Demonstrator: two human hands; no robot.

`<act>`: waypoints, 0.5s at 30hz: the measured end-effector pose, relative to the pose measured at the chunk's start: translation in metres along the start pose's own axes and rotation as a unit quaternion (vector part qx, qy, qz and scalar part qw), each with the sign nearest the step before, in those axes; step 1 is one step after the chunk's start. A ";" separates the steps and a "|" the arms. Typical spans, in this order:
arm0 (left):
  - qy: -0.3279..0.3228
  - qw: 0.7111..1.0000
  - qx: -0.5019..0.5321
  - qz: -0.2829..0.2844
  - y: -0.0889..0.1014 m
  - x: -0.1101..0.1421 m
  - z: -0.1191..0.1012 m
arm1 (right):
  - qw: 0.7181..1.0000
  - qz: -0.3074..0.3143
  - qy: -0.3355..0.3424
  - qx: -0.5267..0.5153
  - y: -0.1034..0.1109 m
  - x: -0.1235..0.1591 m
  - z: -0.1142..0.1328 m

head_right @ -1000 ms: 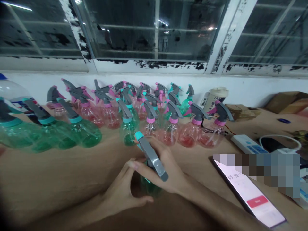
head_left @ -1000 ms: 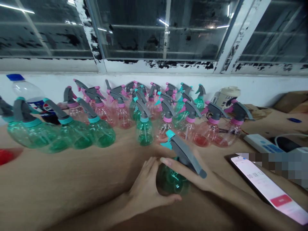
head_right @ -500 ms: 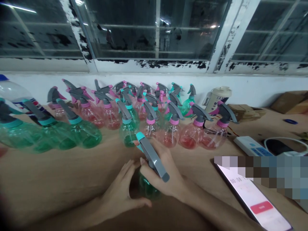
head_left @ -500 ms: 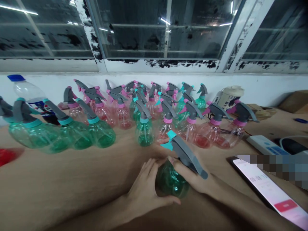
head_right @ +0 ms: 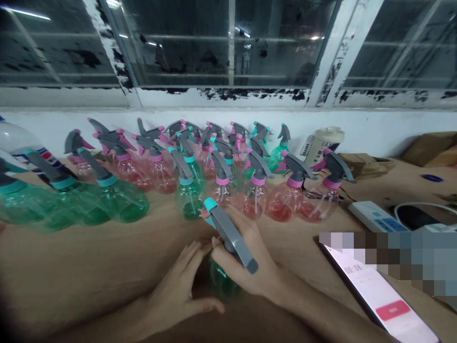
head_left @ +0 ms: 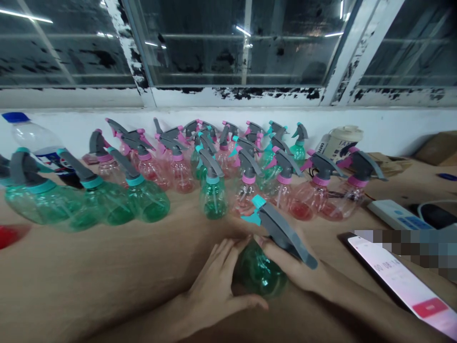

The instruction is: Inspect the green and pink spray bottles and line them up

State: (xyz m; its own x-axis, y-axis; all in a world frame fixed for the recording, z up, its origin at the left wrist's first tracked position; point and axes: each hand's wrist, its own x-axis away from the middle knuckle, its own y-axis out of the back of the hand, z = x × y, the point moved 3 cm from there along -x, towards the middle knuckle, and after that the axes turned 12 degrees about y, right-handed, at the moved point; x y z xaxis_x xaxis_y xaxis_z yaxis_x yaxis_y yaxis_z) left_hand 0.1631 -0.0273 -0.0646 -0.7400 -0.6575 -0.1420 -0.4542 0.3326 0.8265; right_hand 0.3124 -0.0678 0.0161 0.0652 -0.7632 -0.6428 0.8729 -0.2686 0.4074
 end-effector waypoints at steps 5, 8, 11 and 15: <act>-0.020 0.999 -0.031 0.027 0.005 -0.001 0.005 | 1.000 0.018 -0.011 0.002 0.003 0.000 -0.003; -0.030 0.997 -0.064 0.029 0.011 -0.004 0.013 | 1.000 0.008 -0.009 -0.022 0.003 0.001 0.000; -0.038 0.996 -0.083 0.019 0.017 -0.008 0.021 | 1.000 0.001 -0.015 -0.020 0.004 0.002 0.002; -0.029 0.993 -0.115 0.016 0.016 -0.011 0.024 | 1.000 0.017 -0.020 -0.008 0.005 0.002 0.000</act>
State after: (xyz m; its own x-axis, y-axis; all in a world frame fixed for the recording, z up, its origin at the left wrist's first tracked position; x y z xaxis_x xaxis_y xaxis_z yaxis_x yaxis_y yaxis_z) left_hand 0.1517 0.0015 -0.0626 -0.7824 -0.6070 -0.1391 -0.3101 0.1860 0.9323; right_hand 0.3168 -0.0704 0.0172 0.0753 -0.7941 -0.6031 0.8786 -0.2332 0.4168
